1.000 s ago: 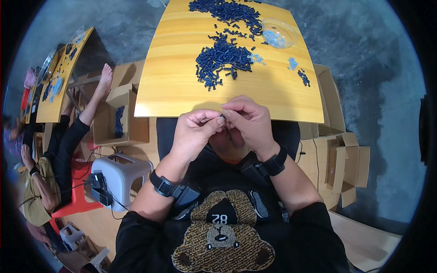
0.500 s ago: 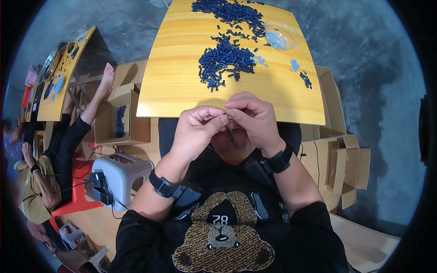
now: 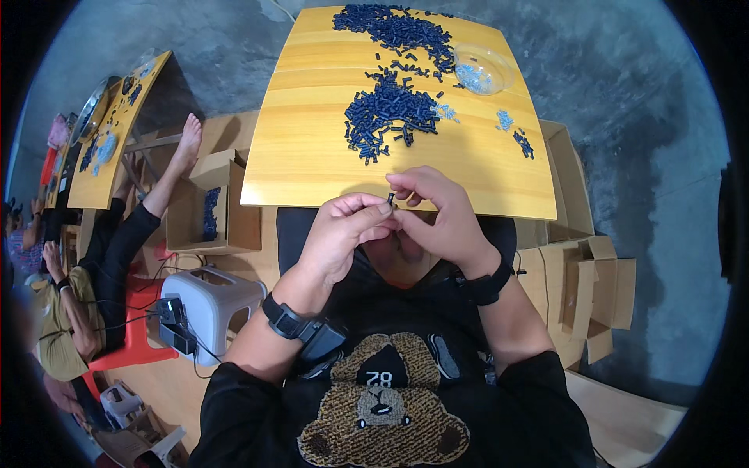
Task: Assembling small blue plastic components at a workshop desk.
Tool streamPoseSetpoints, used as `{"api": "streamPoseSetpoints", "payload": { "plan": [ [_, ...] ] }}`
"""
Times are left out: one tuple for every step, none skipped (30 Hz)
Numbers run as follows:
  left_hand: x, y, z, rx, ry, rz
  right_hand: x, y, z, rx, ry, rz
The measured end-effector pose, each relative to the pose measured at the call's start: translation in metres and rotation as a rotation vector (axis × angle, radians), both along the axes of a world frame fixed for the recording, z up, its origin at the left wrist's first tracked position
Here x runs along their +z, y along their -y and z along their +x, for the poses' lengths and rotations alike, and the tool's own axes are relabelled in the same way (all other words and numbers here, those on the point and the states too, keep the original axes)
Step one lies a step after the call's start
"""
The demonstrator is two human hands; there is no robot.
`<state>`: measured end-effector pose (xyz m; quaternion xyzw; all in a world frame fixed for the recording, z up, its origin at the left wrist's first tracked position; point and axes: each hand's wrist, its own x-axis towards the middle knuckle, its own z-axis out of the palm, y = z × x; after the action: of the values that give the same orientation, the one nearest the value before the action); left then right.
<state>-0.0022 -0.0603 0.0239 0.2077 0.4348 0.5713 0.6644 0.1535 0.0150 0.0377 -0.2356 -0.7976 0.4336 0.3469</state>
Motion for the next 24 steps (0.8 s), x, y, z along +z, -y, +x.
{"api": "streamPoseSetpoints", "payload": {
  "plan": [
    [0.001,0.0,0.0,0.009,0.007,-0.018,-0.001,0.002,0.0,0.0,-0.002,0.0],
    [0.0,0.0,0.001,0.005,0.006,-0.016,-0.001,0.004,0.002,-0.03,0.055,0.14],
    [-0.001,-0.001,0.001,-0.01,0.024,-0.021,-0.001,0.006,0.003,-0.06,0.112,0.279],
    [-0.002,-0.001,0.002,-0.026,0.042,-0.027,0.0,0.009,0.002,-0.082,0.118,0.247],
    [-0.002,-0.001,0.004,-0.032,0.04,-0.026,-0.001,0.01,0.001,-0.089,0.117,0.248],
    [-0.001,0.0,0.006,-0.021,0.042,-0.05,-0.004,0.01,0.002,-0.106,0.132,0.269],
    [-0.001,0.0,0.007,-0.009,0.044,-0.074,-0.005,0.011,0.002,-0.123,0.148,0.289],
    [-0.002,0.001,0.008,-0.012,0.042,-0.073,-0.006,0.012,0.001,-0.126,0.146,0.29],
    [-0.003,0.002,0.008,-0.008,0.045,-0.086,-0.006,0.013,0.001,-0.135,0.152,0.329],
    [-0.005,0.003,0.007,-0.003,0.048,-0.099,-0.006,0.015,0.001,-0.143,0.159,0.368],
    [-0.006,0.004,0.007,-0.004,0.047,-0.098,-0.005,0.016,0.002,-0.144,0.158,0.369],
    [-0.008,0.004,0.007,-0.011,0.038,-0.101,-0.004,0.017,0.002,-0.156,0.184,0.395],
    [-0.009,0.005,0.006,-0.018,0.03,-0.104,-0.004,0.018,0.002,-0.168,0.211,0.421],
    [-0.009,0.005,0.008,-0.019,0.029,-0.103,-0.004,0.018,0.003,-0.17,0.21,0.422],
    [-0.009,0.005,0.009,-0.035,-0.017,-0.095,-0.005,0.018,0.003,-0.165,0.23,0.459],
    [-0.009,0.005,0.01,-0.051,-0.062,-0.087,-0.006,0.019,0.004,-0.159,0.249,0.496],
    [-0.011,0.005,0.011,-0.05,-0.063,-0.085,-0.007,0.021,0.003,-0.158,0.247,0.498],
    [-0.014,0.005,0.011,-0.038,-0.066,-0.079,-0.008,0.024,0.003,-0.159,0.282,0.488],
    [-0.016,0.005,0.011,-0.025,-0.069,-0.074,-0.008,0.026,0.003,-0.16,0.317,0.478],
    [-0.015,0.006,0.012,-0.025,-0.069,-0.072,-0.008,0.027,0.003,-0.16,0.317,0.479],
    [-0.013,0.007,0.014,-0.012,-0.08,-0.084,-0.008,0.027,0.004,-0.146,0.327,0.474],
    [-0.012,0.007,0.016,0.001,-0.091,-0.096,-0.008,0.028,0.004,-0.132,0.336,0.468],
    [-0.012,0.007,0.018,0.001,-0.09,-0.095,-0.008,0.028,0.004,-0.132,0.337,0.47],
    [-0.012,0.007,0.019,0.019,-0.086,-0.092,-0.008,0.028,0.004,-0.136,0.348,0.488]
  ]
}}
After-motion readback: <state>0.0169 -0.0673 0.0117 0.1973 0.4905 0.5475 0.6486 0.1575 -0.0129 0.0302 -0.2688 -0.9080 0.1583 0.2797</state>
